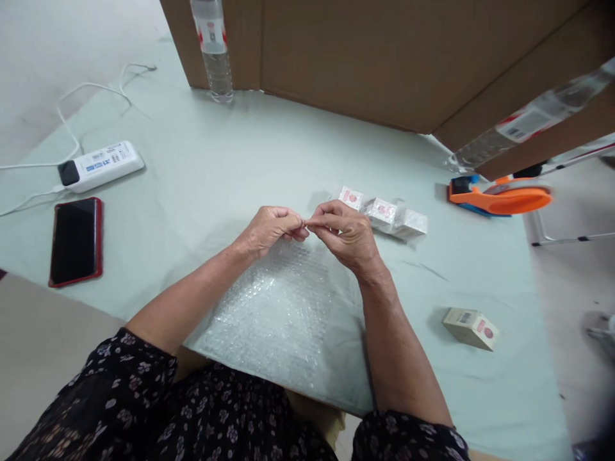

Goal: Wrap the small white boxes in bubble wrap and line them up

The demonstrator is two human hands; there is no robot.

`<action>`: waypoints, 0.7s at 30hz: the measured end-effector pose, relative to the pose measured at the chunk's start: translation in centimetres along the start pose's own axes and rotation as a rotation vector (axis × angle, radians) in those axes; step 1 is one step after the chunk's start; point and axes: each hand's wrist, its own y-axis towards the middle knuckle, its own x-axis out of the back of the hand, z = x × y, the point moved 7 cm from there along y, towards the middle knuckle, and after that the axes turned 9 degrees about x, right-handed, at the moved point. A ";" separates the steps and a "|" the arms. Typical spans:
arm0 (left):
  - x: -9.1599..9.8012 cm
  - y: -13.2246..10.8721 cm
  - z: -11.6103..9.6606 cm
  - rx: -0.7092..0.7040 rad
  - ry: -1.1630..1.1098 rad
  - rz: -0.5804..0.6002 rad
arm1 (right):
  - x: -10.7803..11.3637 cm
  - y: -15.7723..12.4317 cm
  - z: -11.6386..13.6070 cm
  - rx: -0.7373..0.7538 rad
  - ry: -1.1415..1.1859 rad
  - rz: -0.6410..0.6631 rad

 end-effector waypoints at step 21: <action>-0.4 -1.5 -2.0 -0.220 0.162 -0.089 | -0.9 -0.5 -1.6 -0.339 0.325 0.026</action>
